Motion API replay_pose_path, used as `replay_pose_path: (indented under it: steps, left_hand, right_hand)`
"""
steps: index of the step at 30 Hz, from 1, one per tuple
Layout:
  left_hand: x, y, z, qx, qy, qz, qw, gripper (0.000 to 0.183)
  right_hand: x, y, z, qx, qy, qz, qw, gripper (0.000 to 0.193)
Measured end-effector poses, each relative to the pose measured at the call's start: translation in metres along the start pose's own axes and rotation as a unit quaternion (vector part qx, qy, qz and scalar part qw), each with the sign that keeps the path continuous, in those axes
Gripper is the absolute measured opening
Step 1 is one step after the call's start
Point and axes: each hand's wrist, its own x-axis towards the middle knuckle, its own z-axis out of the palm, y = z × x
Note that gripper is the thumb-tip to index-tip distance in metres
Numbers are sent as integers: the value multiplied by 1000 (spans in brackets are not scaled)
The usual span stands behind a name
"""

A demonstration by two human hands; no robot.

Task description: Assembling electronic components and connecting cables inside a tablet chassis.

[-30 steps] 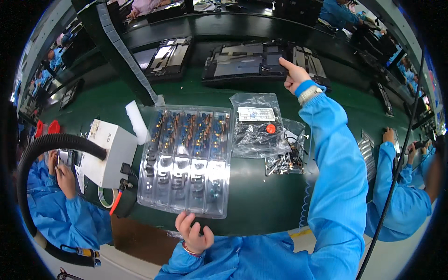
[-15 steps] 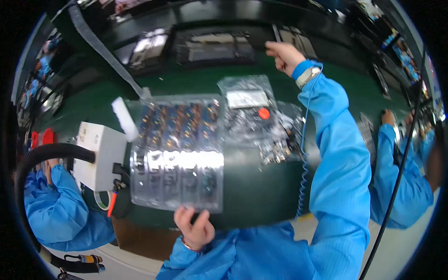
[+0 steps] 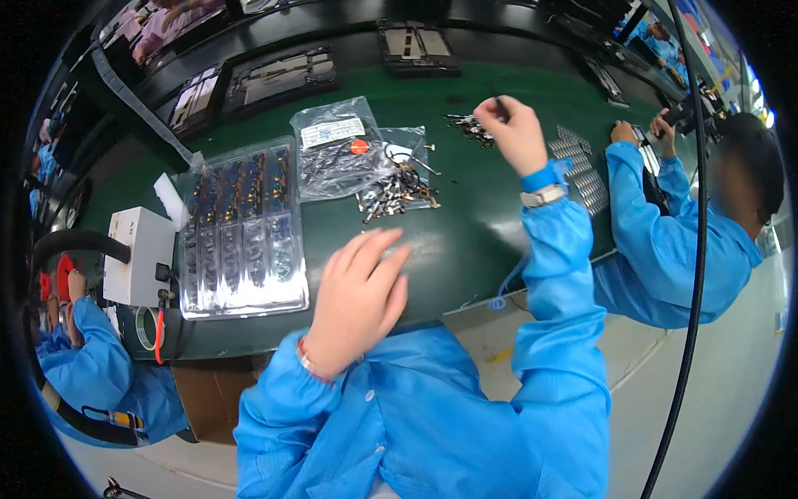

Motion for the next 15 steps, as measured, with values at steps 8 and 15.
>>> replay_pose_path:
  steps: [8,15]
  left_hand:
    - [26,-47,78,211,-93,0,973,49]
    - [28,-46,79,225,-119,-17,967,55]
  right_hand:
    - [-44,27,26,-118,-176,14,977,19]
    - [-48,40,33,-76,-178,-48,980,15]
